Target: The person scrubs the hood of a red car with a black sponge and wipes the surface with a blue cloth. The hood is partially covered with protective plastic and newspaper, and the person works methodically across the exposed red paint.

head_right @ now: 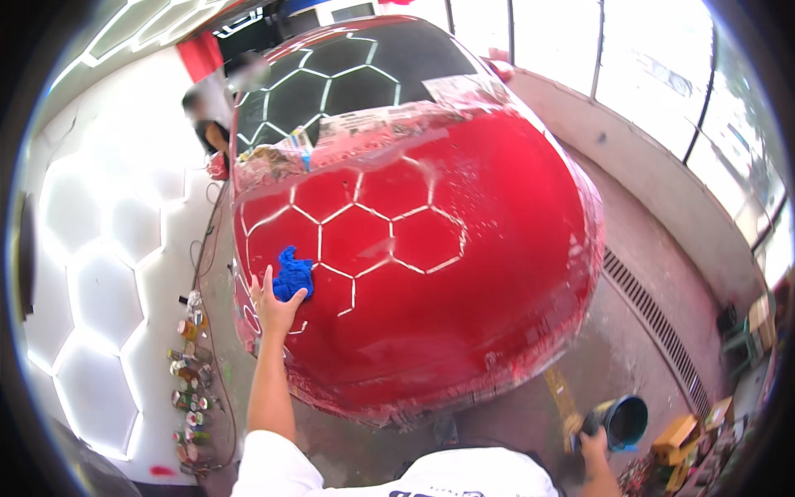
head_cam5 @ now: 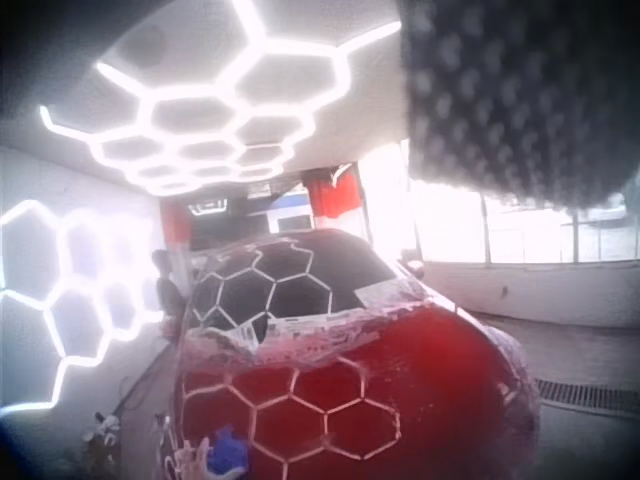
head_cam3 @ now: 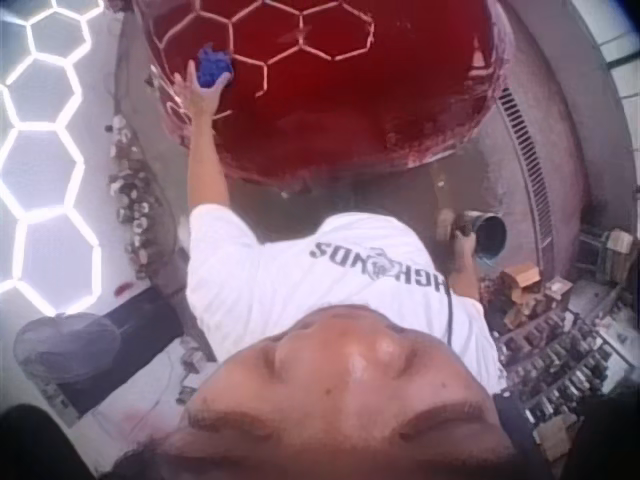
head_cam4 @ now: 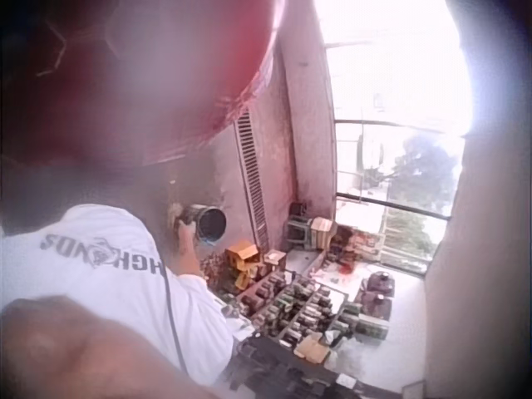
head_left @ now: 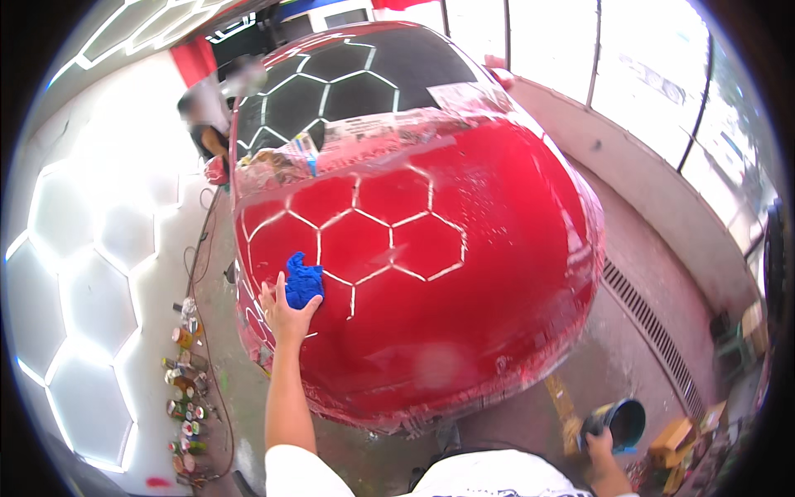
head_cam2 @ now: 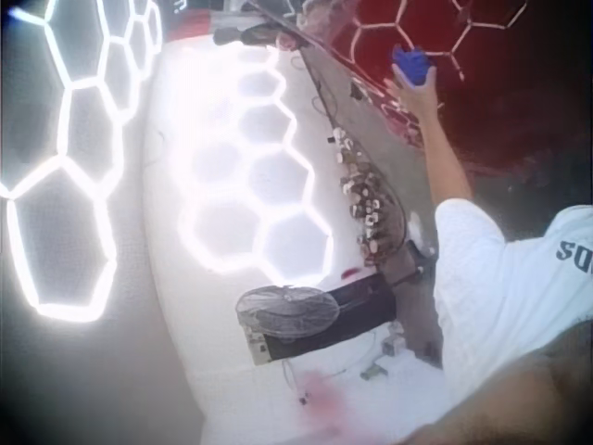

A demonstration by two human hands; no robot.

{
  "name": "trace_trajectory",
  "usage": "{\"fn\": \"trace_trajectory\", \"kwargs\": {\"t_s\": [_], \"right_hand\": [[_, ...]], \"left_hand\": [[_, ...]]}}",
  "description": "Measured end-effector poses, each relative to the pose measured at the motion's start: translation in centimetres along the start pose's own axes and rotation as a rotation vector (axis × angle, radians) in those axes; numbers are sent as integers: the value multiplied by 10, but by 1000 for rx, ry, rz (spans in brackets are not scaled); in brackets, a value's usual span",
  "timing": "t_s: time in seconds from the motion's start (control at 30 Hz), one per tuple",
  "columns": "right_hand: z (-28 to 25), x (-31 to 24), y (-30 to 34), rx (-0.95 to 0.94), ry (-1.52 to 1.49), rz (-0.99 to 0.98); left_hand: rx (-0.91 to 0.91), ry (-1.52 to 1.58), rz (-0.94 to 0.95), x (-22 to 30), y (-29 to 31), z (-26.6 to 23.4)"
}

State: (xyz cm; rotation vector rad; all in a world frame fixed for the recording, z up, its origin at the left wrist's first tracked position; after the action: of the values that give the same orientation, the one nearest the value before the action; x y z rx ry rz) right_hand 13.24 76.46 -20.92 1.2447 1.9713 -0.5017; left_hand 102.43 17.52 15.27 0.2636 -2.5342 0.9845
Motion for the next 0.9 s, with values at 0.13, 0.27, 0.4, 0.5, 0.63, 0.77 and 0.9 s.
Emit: {"fn": "trace_trajectory", "kwargs": {"t_s": [0.13,0.27,0.4,0.5,0.63,0.77,0.9], "right_hand": [[-104,60,57,140,222,235],[-71,-1,71,100,257,239],[-97,-39,44,165,271,177],[-92,-44,31,158,268,140],[-79,-24,13,127,244,89],[-118,21,-44,180,226,-38],[-100,34,-33,119,2,-163]], "left_hand": [[-216,-112,12,-54,-26,53],[85,-34,48,-84,-7,60],[24,176,213,55,75,78],[-99,198,341,147,161,92],[-277,376,480,252,239,135],[-379,432,600,352,285,156],[-394,387,382,335,302,152]]}}
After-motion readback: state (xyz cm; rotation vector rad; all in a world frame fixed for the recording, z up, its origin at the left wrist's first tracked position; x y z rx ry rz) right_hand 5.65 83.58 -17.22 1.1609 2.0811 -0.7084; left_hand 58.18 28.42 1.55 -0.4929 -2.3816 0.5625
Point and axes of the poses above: each hand's wrist, its own y-axis away from the middle knuckle, its own z-axis out of the palm, x = y × z, the point moved 10 cm from there along -y, towards the middle knuckle, and after that the axes turned 8 degrees about x, right-handed, at the moved point
